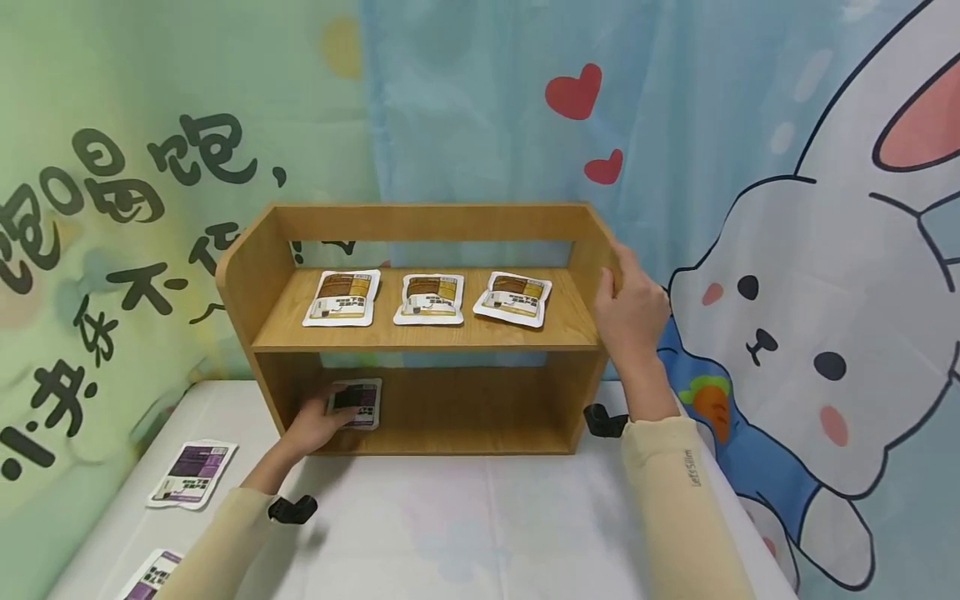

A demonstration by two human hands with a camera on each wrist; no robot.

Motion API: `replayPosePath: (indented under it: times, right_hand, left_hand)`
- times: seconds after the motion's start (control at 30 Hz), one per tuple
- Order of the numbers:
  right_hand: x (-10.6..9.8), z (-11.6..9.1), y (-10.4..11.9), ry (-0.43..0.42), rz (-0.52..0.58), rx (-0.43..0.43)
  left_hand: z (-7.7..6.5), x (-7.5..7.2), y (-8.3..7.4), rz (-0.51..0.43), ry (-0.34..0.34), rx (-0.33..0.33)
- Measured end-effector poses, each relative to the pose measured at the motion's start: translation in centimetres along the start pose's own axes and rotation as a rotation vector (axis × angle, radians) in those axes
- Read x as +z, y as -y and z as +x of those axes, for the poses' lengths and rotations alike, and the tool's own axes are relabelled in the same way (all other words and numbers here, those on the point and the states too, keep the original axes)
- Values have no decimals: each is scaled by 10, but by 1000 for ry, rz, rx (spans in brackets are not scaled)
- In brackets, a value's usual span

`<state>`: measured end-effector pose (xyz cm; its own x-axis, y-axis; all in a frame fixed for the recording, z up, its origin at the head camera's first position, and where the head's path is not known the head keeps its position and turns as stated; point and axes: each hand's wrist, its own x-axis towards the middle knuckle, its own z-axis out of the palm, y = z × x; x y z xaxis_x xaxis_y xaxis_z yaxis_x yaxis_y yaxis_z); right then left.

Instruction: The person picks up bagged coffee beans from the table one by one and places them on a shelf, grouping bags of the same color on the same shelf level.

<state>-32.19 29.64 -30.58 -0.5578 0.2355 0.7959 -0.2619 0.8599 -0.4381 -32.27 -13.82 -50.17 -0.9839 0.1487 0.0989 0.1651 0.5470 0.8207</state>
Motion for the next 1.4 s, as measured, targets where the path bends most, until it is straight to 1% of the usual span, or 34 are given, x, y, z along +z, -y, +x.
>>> replayPosePath:
  times: [0.1,0.17,0.27,0.37,0.47,0.53,0.63,0.73,0.87,0.93,1.0,1.07,1.13,1.23,1.33,1.4]
  right_hand:
    - [-4,0,-5,-8,-16,11]
    - [-5,1,-7,-11,-21,14]
    - [-4,1,-7,-17,-14,6]
    - [-2,-1,-6,-19,-5,9]
    - [-2,-2,-5,-15,4,11]
    - [-1,-2,-5,-15,7,9]
    - [0,-3,-5,-19,10,8]
    - [0,-3,-5,-20,3,15]
    - [0,-5,-5,-23,-6,15]
    - [0,-5,-5,-28,-5,8]
    - [1,-5,-4,-33,-1,0]
    - [2,-4,-2,-30,8,4]
    - [2,-3,0,-24,15,14]
    - [3,-2,2,-15,22,33]
    - [3,-2,2,-16,20,35]
    - [3,-2,1,-19,19,32]
  left_hand:
    - [-8,-1,-9,-7,88,30]
    - [-15,-4,-11,6,158,67]
    - [-30,-15,-13,12,269,112]
    - [-45,-30,-12,25,374,152]
    - [-58,-45,-7,36,432,147]
    - [-64,-54,0,42,440,146]
    - [-72,-68,14,15,407,134]
    - [-79,-79,33,-31,341,125]
    - [-90,-95,51,-73,188,67]
    - [-95,-104,57,-72,92,30]
    - [-98,-113,62,-70,23,7]
    - [-100,-123,66,-59,-28,-17]
    - [-101,-133,69,-34,-69,-27]
    - [-100,-146,74,16,-110,-33]
    - [-99,-155,81,78,-156,-35]
    - [-98,-160,86,92,-183,-48]
